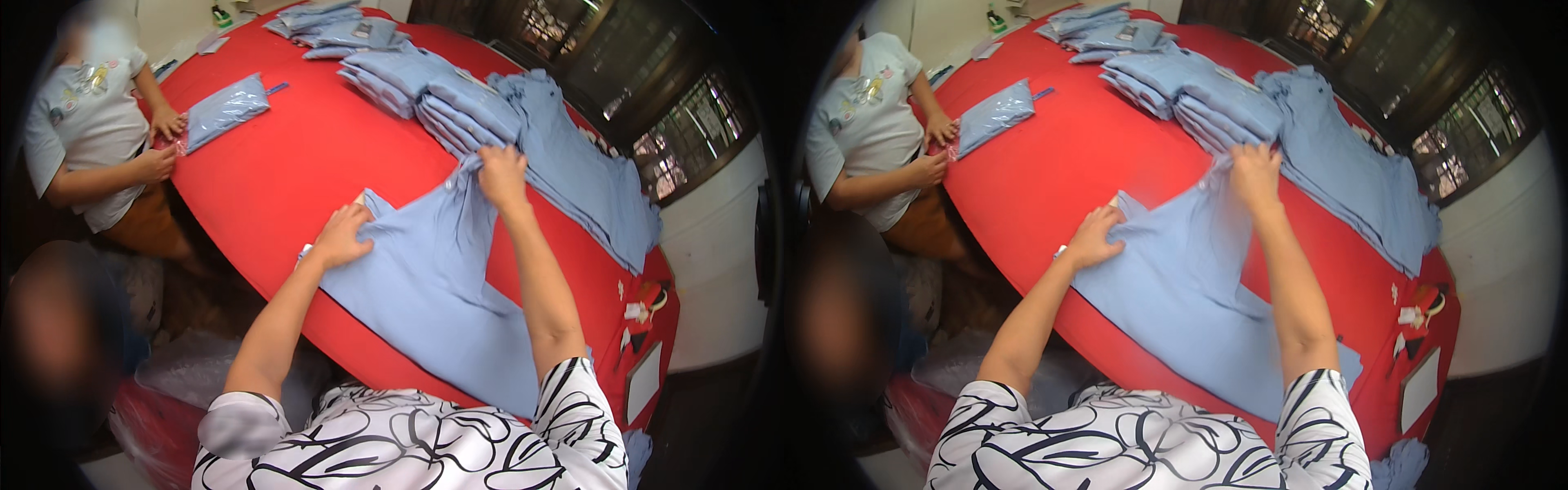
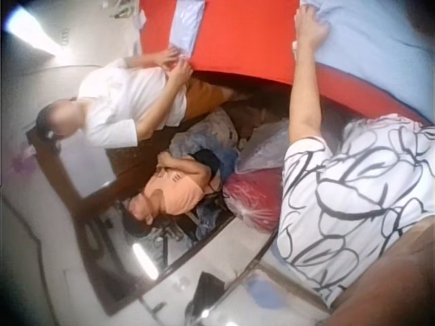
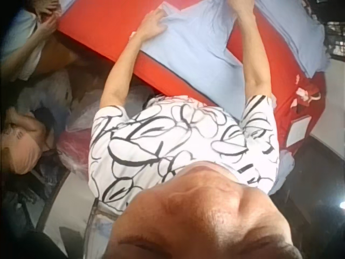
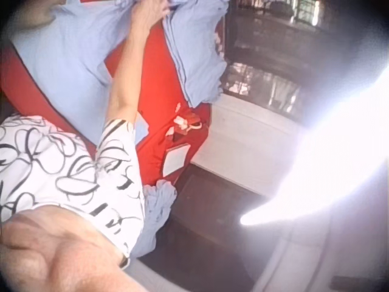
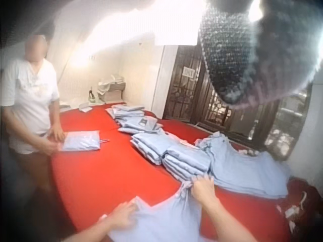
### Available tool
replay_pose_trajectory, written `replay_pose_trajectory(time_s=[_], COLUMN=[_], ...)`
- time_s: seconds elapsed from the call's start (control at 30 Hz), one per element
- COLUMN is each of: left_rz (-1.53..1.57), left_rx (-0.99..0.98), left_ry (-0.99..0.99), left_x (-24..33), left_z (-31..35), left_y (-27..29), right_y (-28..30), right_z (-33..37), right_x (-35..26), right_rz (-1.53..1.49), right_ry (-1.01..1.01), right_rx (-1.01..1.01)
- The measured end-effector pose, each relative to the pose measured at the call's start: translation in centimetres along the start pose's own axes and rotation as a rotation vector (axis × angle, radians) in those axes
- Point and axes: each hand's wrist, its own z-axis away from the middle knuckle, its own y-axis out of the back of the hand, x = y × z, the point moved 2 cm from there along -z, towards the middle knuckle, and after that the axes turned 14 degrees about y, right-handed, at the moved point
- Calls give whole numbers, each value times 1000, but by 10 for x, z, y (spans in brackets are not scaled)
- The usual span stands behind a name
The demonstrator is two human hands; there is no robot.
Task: The person folds blue shirts on a red table using a cardboard template, attaches price tags, and organizes the finished garments into stacks.
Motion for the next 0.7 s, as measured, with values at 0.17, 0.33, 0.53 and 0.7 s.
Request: replay_pose_trajectory(time_s=[0.17, 0.33, 0.53, 0.7], left_rz=[95, 245, 278, 239], left_rx=[-7, -54, -202, -347], left_ry=[14, 108, 90, 65], left_x=[-14, -1, -5, 0], left_z=[-6, -8, -11, -14], left_y=[-4, -3, 2, 13], right_y=[158, 169, 140, 122], right_z=[103, 265, 335, 282], right_x=[-45, -122, -128, -141], right_rz=[-272, -464, -771, -610], right_ry=[20, -169, -792, -404], right_rx=[249, -234, 150, 127])
